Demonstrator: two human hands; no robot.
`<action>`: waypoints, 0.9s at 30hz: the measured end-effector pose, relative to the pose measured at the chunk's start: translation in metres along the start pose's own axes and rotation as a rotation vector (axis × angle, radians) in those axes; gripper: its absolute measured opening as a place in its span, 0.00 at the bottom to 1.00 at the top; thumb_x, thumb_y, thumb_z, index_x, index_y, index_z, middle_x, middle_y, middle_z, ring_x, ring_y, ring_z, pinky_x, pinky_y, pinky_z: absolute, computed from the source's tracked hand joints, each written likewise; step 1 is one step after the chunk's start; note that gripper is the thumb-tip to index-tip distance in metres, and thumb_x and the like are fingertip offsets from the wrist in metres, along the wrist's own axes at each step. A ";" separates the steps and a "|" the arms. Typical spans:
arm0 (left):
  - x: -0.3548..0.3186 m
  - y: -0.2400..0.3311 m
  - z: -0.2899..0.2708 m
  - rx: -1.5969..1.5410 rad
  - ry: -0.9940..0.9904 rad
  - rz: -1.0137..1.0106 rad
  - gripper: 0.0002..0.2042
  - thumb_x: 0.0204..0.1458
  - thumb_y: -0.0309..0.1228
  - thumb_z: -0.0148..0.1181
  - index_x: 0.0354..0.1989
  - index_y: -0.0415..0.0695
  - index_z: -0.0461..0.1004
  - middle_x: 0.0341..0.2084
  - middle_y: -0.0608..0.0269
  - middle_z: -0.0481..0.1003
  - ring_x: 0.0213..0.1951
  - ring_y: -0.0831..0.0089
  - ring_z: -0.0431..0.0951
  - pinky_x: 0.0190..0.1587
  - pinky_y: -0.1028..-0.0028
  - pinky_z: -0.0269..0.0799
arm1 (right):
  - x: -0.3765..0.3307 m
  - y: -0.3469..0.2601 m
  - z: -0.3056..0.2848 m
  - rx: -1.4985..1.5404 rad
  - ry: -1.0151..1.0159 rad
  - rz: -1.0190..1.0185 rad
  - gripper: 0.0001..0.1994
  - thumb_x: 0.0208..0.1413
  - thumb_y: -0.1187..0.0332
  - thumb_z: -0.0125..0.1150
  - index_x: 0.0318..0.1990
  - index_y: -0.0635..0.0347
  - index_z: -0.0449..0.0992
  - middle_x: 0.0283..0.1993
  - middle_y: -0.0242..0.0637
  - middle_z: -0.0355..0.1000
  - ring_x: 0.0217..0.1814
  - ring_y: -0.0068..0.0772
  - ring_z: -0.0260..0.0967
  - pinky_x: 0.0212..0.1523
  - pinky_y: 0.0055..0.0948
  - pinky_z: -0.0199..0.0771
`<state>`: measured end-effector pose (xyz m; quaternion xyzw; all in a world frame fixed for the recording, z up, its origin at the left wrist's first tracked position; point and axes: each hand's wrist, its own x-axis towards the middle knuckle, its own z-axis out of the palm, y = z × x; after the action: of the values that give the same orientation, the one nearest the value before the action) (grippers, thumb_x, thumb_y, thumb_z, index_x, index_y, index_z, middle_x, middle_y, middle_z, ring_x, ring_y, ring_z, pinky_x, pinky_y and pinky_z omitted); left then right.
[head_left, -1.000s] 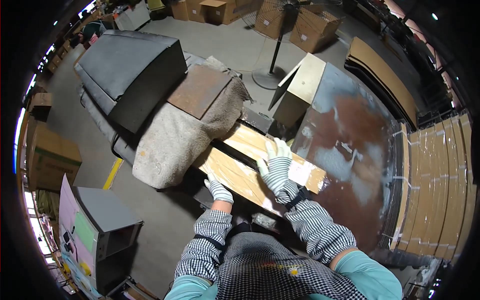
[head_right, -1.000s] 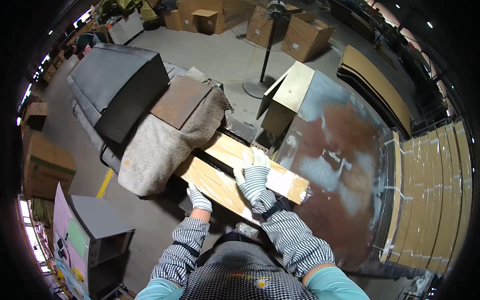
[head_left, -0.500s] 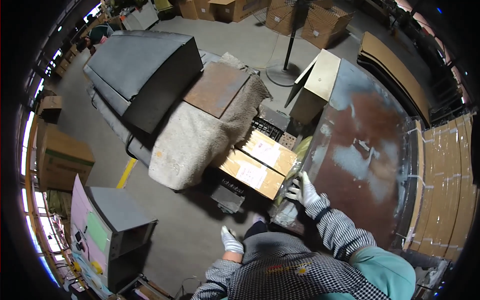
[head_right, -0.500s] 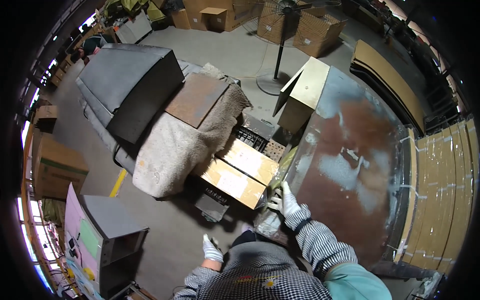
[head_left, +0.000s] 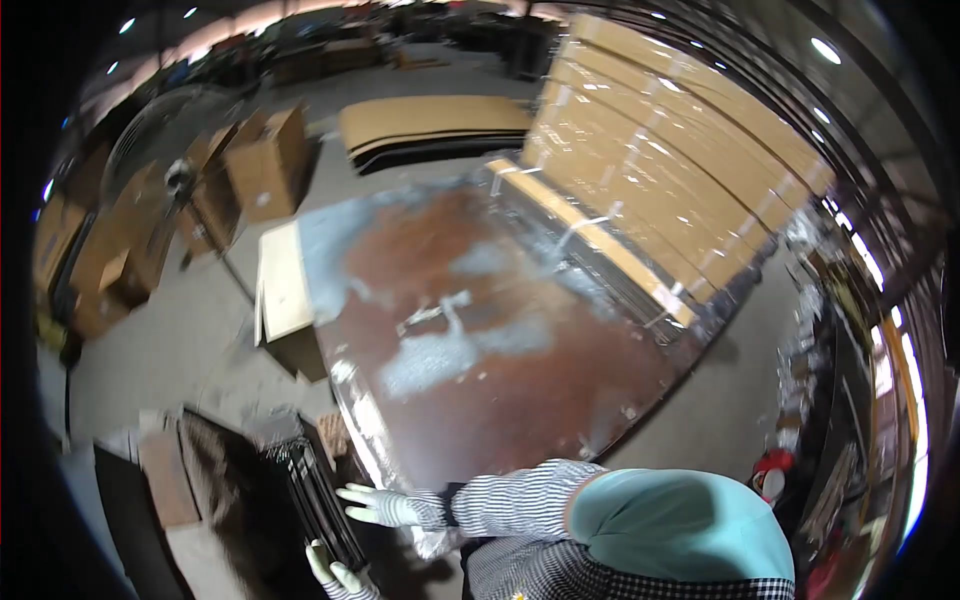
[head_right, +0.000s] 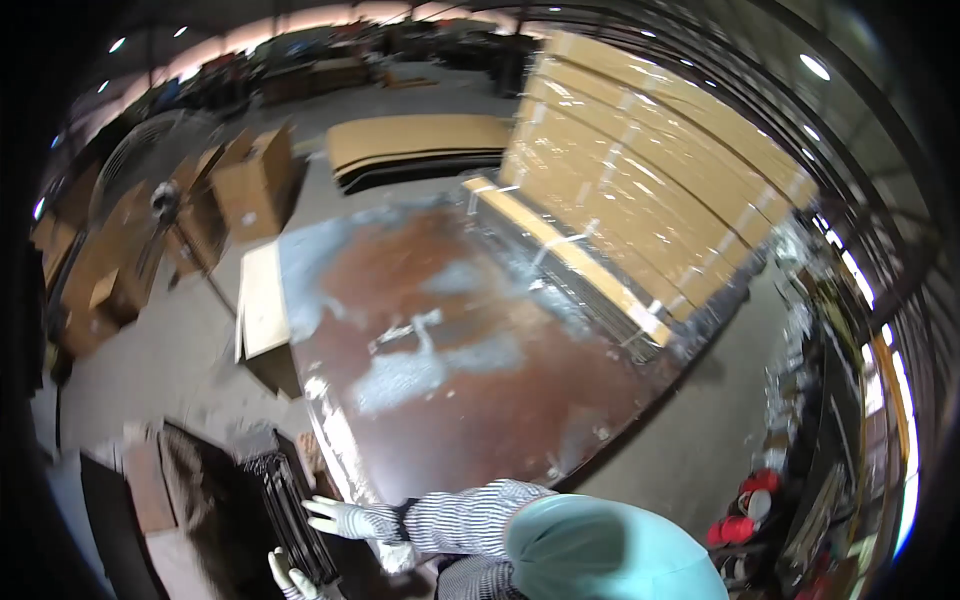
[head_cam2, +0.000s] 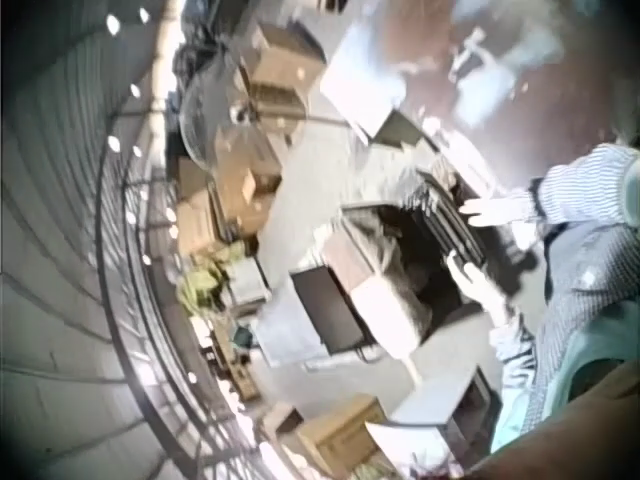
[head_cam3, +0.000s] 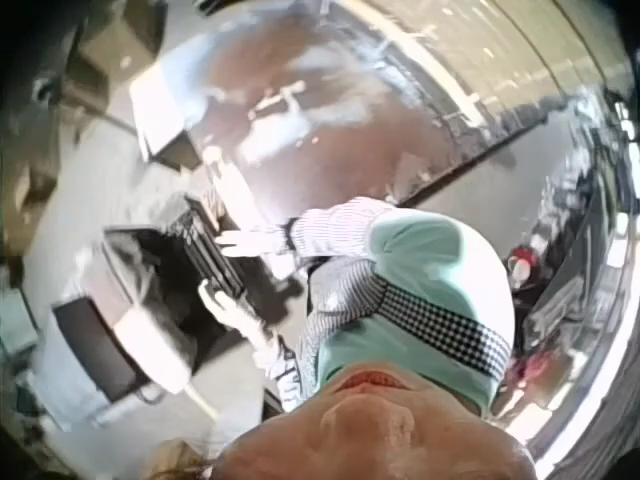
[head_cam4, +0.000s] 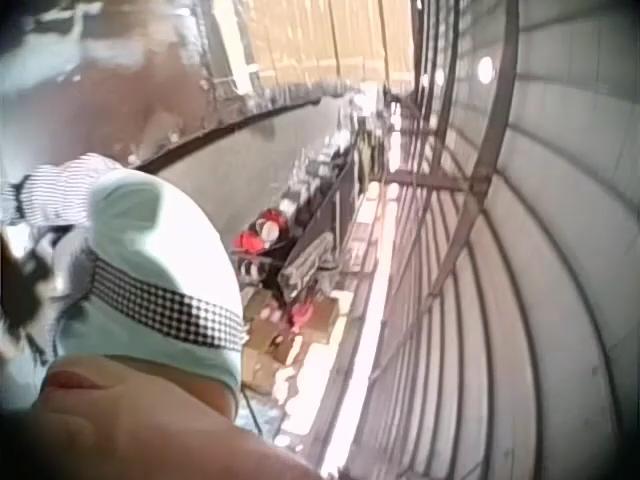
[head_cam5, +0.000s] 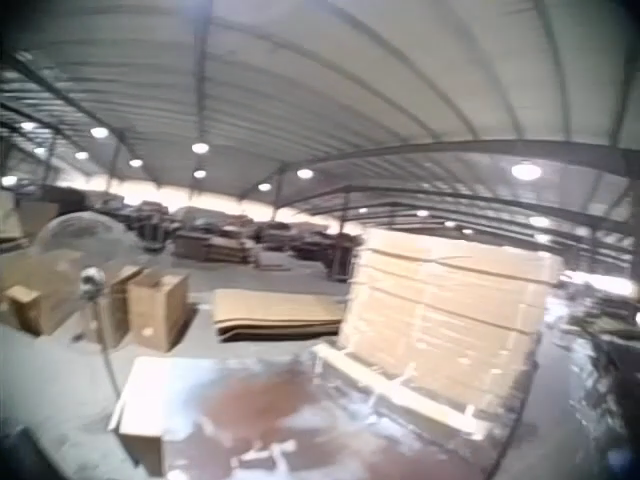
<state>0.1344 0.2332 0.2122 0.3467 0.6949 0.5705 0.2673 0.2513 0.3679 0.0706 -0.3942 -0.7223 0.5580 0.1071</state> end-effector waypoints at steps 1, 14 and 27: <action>0.011 0.009 0.015 0.088 -0.115 0.115 0.22 0.67 0.37 0.51 0.62 0.33 0.69 0.58 0.44 0.73 0.59 0.52 0.72 0.65 0.58 0.64 | -0.031 0.036 -0.035 0.101 0.018 0.005 0.31 0.70 0.47 0.48 0.74 0.55 0.58 0.76 0.55 0.54 0.78 0.53 0.52 0.74 0.44 0.56; 0.096 0.334 0.362 1.331 -0.967 0.978 0.21 0.43 0.32 0.69 0.47 0.41 0.75 0.42 0.52 0.77 0.46 0.51 0.75 0.51 0.60 0.70 | -0.717 0.377 -0.475 0.435 1.662 0.146 0.23 0.71 0.57 0.51 0.68 0.59 0.65 0.58 0.35 0.74 0.51 0.32 0.75 0.47 0.30 0.78; -0.319 0.741 0.912 0.017 -0.258 2.048 0.23 0.63 0.38 0.61 0.65 0.44 0.71 0.63 0.51 0.72 0.68 0.53 0.66 0.71 0.61 0.58 | -0.866 0.460 -0.698 0.620 1.627 -0.303 0.33 0.75 0.50 0.38 0.77 0.61 0.47 0.81 0.39 0.44 0.83 0.34 0.37 0.80 0.28 0.35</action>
<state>1.1619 0.6176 0.7415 0.8328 0.0366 0.4781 -0.2766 1.4503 0.3050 0.1553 -0.5222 -0.2828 0.2552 0.7630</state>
